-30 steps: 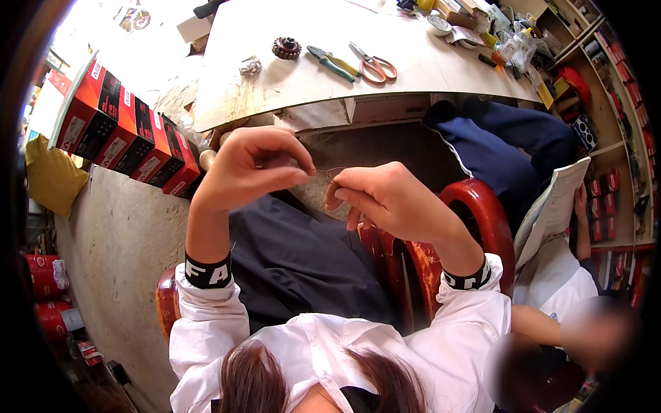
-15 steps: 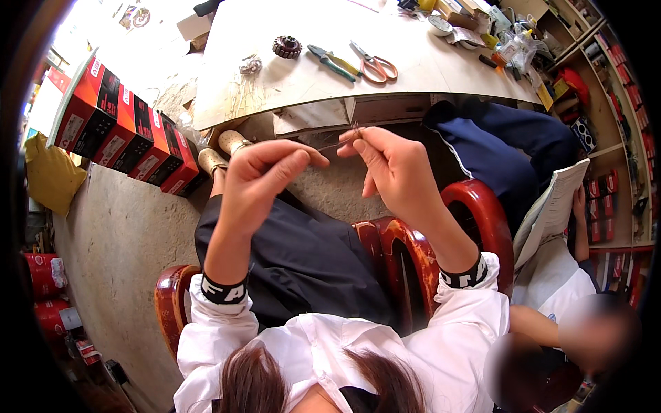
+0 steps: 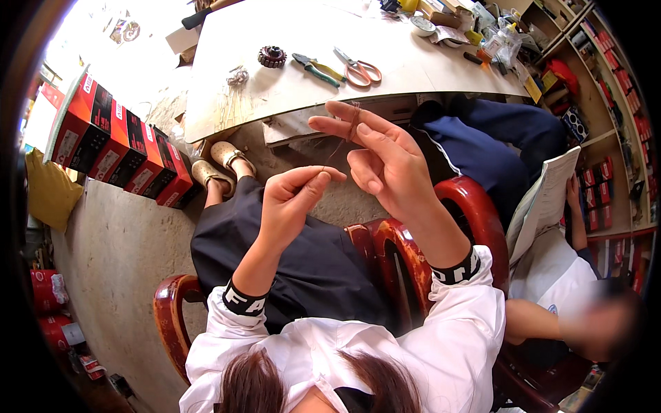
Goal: The person holds a motor stator and uses shears to trim copper windings. They rotate the stator to access different sections and cut the wires flush with the core. The person then handles a small piece of wire by hand.
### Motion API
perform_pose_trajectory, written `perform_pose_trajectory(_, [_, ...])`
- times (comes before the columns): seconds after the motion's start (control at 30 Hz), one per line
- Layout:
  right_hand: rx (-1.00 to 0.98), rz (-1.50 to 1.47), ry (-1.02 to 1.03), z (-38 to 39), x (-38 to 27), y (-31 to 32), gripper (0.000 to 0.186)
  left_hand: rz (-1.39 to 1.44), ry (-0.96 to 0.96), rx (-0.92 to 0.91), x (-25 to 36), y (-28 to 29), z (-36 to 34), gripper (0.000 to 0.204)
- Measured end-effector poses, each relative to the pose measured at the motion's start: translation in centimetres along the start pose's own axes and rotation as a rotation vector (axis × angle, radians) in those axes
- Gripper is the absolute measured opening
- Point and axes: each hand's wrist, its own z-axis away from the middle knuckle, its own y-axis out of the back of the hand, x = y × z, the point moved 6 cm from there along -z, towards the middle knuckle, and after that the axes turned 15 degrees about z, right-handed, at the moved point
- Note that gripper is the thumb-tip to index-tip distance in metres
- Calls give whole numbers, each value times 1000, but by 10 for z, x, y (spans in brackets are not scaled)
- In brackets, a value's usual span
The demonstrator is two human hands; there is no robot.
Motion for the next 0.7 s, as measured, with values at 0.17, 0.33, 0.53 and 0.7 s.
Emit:
perform_pose_trajectory(0.17, [-78,-33,26,0,4,1,39,-151,-214,-64,-5,-2,-5,15])
perform_pose_trajectory(0.33, [-103,77,51,3,2,-3,37,-323,-60,-196,0,1,-7,16])
perform_pose_trajectory(0.53, [-345,337,117,13,-2,-16,30,370,-38,-362,24,2,-12,60])
perform_pose_trajectory(0.7, [-465,432,23,17,8,-25,29,317,120,-335,28,6,-11,63])
